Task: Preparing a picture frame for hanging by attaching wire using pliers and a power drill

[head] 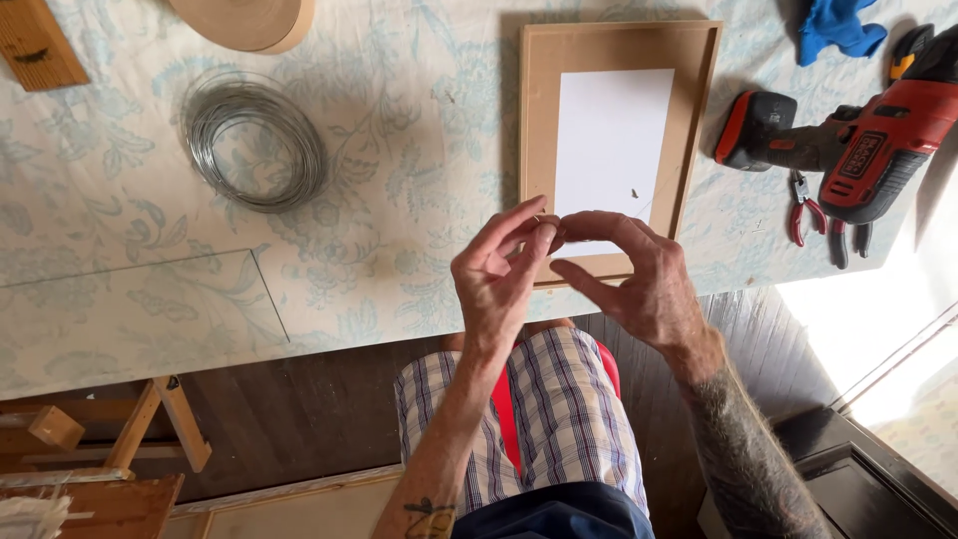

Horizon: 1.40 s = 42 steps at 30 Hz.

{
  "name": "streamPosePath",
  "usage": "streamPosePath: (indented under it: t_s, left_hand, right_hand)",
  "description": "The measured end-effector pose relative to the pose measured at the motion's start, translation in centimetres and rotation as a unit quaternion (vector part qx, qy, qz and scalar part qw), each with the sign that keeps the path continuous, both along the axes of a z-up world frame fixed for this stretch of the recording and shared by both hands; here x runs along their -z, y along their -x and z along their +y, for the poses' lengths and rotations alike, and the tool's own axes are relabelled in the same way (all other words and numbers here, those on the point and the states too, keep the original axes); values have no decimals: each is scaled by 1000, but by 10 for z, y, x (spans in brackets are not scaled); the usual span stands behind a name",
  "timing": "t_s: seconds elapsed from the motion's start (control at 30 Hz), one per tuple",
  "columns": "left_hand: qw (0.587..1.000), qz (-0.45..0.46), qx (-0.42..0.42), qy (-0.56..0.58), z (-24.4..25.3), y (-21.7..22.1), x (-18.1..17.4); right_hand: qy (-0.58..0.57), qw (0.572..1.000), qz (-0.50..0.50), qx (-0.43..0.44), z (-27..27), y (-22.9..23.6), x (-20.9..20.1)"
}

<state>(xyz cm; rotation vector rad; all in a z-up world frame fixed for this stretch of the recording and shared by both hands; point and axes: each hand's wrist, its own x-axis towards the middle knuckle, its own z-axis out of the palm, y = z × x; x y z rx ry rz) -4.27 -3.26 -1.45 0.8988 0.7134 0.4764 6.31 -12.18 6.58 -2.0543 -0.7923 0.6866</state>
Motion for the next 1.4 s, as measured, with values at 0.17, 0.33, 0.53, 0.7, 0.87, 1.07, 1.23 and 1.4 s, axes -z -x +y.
streamPosePath:
  t_s: [0.17, 0.33, 0.53, 0.7, 0.87, 1.07, 1.23, 1.4]
  left_hand:
    - [998, -6, 30, 58, 8, 14, 17]
    - [988, -2, 90, 126, 31, 21, 8]
    - [974, 5, 176, 143, 43, 21, 4]
    - [964, 13, 191, 182, 45, 20, 10]
    - [970, 39, 238, -17, 48, 29, 18]
    - [925, 88, 274, -247, 32, 45, 54]
    - [923, 105, 264, -260, 20, 51, 67]
    - [964, 142, 171, 147, 16, 51, 58]
  right_hand:
    - [-12, 997, -61, -41, -5, -7, 16]
    - [-15, 993, -83, -81, -6, -11, 16]
    - [-23, 982, -159, -104, -10, -13, 19]
    - [-40, 964, -217, -147, -10, -22, 19]
    - [-52, 925, -298, -230, -25, -30, 49]
    - [-32, 898, -330, -290, -27, -21, 91]
    - [-6, 896, -343, -282, -31, -17, 105]
    - [-69, 921, -302, -238, -22, -25, 80]
